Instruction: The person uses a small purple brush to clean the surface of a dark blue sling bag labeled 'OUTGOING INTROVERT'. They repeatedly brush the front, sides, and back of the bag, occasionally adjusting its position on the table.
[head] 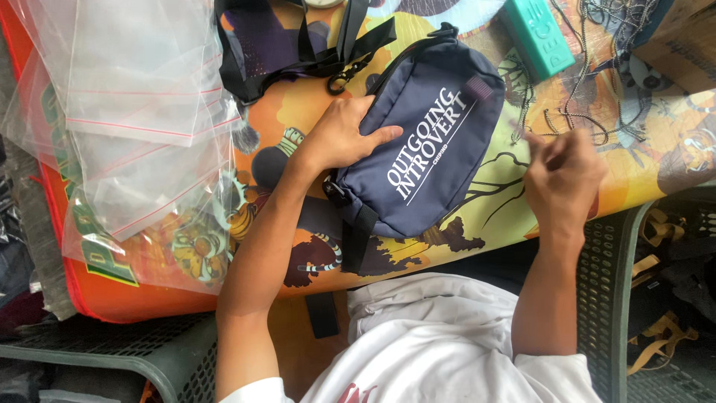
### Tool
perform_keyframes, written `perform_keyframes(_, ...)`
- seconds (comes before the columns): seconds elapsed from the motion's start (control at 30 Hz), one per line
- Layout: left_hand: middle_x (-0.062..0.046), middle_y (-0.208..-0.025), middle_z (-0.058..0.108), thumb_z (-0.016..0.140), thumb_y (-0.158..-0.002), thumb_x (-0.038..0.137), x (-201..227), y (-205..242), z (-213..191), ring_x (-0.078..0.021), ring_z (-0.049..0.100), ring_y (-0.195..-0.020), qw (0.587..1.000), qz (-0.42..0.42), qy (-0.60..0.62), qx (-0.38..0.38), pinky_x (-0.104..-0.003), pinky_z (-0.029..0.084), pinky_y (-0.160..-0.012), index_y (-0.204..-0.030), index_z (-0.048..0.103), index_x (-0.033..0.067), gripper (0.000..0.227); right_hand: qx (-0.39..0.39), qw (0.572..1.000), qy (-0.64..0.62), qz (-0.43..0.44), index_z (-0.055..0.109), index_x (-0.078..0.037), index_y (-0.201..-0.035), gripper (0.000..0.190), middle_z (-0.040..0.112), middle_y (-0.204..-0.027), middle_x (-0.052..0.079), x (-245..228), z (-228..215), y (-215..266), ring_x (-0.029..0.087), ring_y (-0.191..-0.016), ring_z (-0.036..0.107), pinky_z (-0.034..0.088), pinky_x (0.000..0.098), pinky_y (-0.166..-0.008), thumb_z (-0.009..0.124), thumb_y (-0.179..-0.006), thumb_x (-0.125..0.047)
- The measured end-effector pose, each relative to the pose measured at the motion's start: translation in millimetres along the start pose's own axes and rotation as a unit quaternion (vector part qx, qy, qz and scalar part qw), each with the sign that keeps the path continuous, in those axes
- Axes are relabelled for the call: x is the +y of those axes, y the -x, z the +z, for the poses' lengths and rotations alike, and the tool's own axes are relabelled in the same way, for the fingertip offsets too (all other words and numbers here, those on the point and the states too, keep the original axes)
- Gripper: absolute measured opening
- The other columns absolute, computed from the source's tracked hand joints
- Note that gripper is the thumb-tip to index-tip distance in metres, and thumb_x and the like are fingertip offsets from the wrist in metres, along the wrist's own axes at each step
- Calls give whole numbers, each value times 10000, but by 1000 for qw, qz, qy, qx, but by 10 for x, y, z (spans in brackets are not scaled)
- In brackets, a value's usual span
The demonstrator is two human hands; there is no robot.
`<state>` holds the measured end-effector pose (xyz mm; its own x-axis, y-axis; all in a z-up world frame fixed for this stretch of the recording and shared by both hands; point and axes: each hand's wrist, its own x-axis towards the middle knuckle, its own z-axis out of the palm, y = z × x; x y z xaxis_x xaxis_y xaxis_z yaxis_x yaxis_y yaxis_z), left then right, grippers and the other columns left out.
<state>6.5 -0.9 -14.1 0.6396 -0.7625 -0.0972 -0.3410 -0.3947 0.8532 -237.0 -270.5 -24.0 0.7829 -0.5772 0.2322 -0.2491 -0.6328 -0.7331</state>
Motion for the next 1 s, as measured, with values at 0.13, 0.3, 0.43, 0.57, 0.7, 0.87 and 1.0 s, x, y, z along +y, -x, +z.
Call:
perform_keyframes(0.13, -38, -494, 579, 835, -838, 368, -60, -8, 33, -209, 587, -478, 1000, 4, -4, 4, -312, 454, -485, -700, 579, 136, 372, -6, 1000, -22, -15, 495, -79, -866, 394, 574, -673, 112, -99, 145, 65, 195, -499, 492, 276, 305, -456, 806, -1077, 39)
perform_keyframes(0.3, -66, -482, 553, 810, -820, 287, 12, -19, 9, -220, 568, -463, 1000, 14, -12, 5, -317, 431, -464, -698, 562, 115, 326, -67, 996, -56, 21, 505, -69, -777, 391, 536, -569, 78, -170, 326, 56, 159, -442, 454, 281, 294, -429, 826, -992, -8)
perform_keyframes(0.43, -2, -477, 560, 797, -811, 259, 19, -7, 14, -168, 561, -462, 1000, 13, -5, 0, -277, 428, -458, -689, 561, 142, 291, 33, 999, -14, -10, 521, -70, -898, 379, 595, -672, 104, -53, 302, -143, 173, -481, 491, 321, 249, -441, 784, -1161, 3)
perform_keyframes(0.57, -43, -474, 561, 794, -804, 267, 33, 3, 1, -196, 571, -460, 1000, 5, -8, -2, -302, 430, -456, -687, 555, 117, 305, -6, 998, -60, -26, 518, -62, -856, 364, 555, -614, 87, -264, 373, -81, 157, -452, 474, 289, 262, -420, 818, -1041, 27)
perform_keyframes(0.7, -64, -489, 571, 798, -783, 241, 33, 10, 5, -212, 554, -462, 1000, 9, -9, 0, -317, 424, -459, -706, 556, 106, 287, -66, 996, -56, 3, 543, -58, -806, 332, 572, -591, 89, -247, 388, 9, 158, -426, 471, 304, 287, -409, 820, -989, -62)
perform_keyframes(0.87, -86, -663, 670, 838, -788, 303, 44, 37, 35, -258, 642, -593, 997, 27, -56, 43, -388, 465, -542, -831, 596, 102, 318, 5, 999, 40, 13, 510, -57, -935, 340, 631, -757, 106, -325, 115, -30, 161, -521, 515, 332, 308, -464, 812, -1087, -25)
perform_keyframes(1.0, -39, -814, 699, 938, -777, 433, -50, 16, 26, -306, 660, -759, 970, 63, -188, 142, -452, 468, -607, -1003, 564, 132, 531, -206, 966, -137, 71, 473, -134, -918, 246, 507, -625, -49, -685, -46, 199, 23, -475, 418, 324, 202, -433, 702, -1005, -129)
